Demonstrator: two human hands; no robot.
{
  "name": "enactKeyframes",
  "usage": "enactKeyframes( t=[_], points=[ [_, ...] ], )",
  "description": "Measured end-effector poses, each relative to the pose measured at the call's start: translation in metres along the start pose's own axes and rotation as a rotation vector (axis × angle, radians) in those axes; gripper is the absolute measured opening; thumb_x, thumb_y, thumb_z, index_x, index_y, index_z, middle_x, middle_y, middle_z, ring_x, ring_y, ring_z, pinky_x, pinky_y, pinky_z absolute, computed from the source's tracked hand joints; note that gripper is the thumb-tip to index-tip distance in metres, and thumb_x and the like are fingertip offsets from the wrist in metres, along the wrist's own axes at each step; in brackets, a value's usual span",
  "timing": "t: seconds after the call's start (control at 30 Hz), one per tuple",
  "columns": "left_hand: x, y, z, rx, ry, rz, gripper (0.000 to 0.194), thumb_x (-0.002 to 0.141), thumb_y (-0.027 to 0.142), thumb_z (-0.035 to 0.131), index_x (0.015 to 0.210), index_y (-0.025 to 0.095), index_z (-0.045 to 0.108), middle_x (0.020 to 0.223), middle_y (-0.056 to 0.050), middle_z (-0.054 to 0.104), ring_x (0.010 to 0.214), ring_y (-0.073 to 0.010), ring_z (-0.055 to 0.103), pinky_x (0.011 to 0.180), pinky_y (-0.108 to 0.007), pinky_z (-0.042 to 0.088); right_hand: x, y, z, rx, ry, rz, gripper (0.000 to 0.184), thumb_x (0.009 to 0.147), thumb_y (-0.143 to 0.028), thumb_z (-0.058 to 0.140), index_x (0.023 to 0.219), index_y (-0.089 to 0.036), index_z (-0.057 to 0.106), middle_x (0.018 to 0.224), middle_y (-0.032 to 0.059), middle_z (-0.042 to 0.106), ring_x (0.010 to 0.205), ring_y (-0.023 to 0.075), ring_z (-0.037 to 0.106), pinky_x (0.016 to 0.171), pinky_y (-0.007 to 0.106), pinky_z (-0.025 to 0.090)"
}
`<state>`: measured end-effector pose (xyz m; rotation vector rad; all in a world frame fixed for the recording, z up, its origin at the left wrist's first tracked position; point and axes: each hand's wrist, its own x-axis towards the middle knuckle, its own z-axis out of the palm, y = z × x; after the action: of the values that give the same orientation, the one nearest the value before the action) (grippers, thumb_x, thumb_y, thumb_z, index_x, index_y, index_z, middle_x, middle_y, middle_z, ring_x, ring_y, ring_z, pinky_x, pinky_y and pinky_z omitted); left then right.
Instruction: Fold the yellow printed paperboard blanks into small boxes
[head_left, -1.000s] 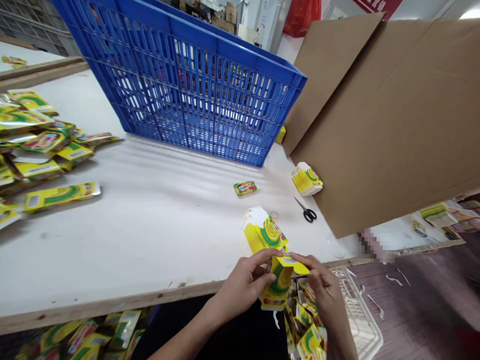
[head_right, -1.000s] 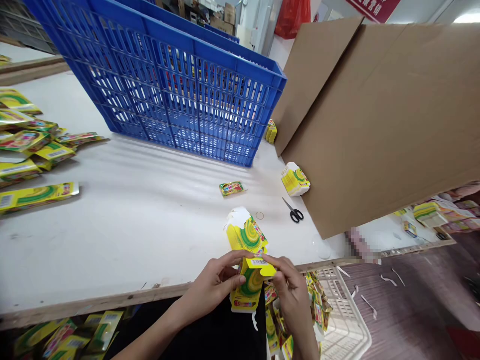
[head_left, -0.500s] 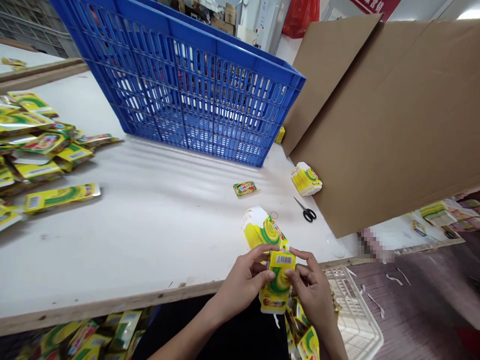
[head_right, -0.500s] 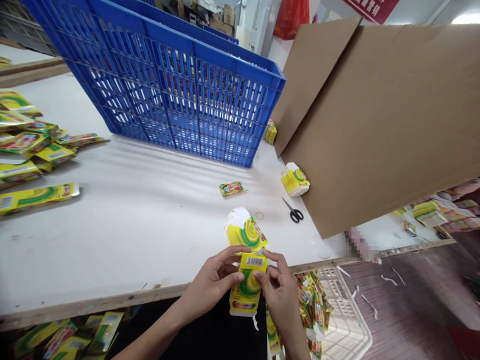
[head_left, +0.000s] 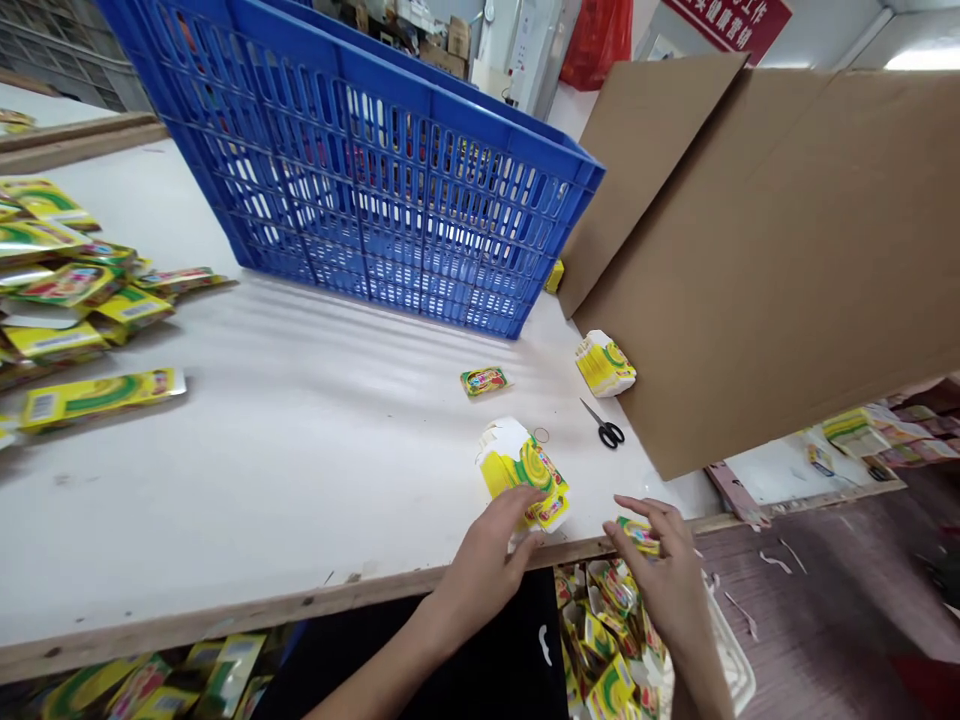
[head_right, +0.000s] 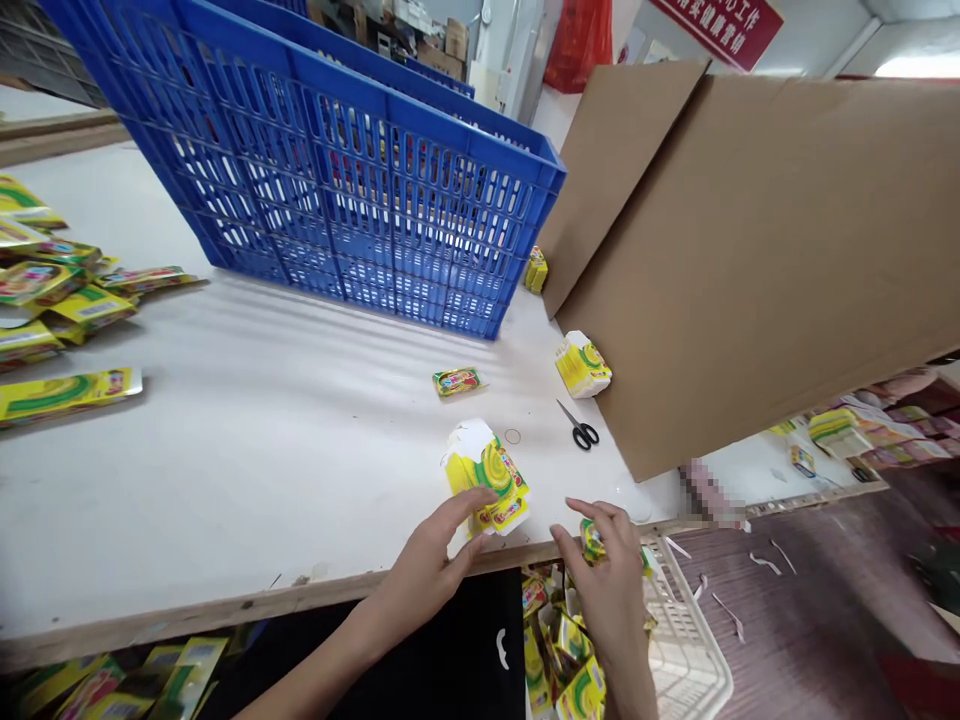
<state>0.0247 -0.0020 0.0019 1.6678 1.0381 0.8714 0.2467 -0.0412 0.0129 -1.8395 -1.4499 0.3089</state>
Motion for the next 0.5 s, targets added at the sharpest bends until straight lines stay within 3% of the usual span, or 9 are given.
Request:
enactKeyframes(
  t=[0.23,0.33,0.5],
  points=[
    [0.001,-0.013,0.001,0.146,-0.051,0.045,0.038,0.086,0.017,0.053,0.123,0.02,0.059,0.131,-0.011,0.061,0.126,-0.0251,0.051,0.113,-0.049,0.033,0.02,0.003,0.087,0.07,-0.079,0.041,0.036,0.077,-0.045,0.064,0.102,-0.019,0.07,0.096,0.0098,0.065,0.09,0.0274,0.054,0.078,0.038,0.042],
    [0.0,-0.013,0.001,0.16,-0.05,0.044,0.038,0.084,0.015,0.054,0.121,0.02,0.059,0.128,-0.011,0.063,0.123,-0.0255,0.054,0.111,-0.05,0.035,0.021,0.004,0.098,0.067,-0.085,0.037,0.026,0.078,-0.039,0.062,0.093,-0.018,0.068,0.09,0.0085,0.066,0.084,0.0259,0.054,0.076,0.037,0.041],
    [0.0,-0.014,0.001,0.128,0.0,0.042,0.038,0.083,0.013,0.056,0.119,0.023,0.06,0.127,-0.008,0.064,0.122,-0.0253,0.055,0.112,-0.051,0.033,0.015,-0.004,0.093,0.14,0.022,0.068,0.02,0.075,-0.038,0.066,0.084,-0.019,0.065,0.087,0.0069,0.065,0.085,0.025,0.054,0.078,0.037,0.041]
  ],
)
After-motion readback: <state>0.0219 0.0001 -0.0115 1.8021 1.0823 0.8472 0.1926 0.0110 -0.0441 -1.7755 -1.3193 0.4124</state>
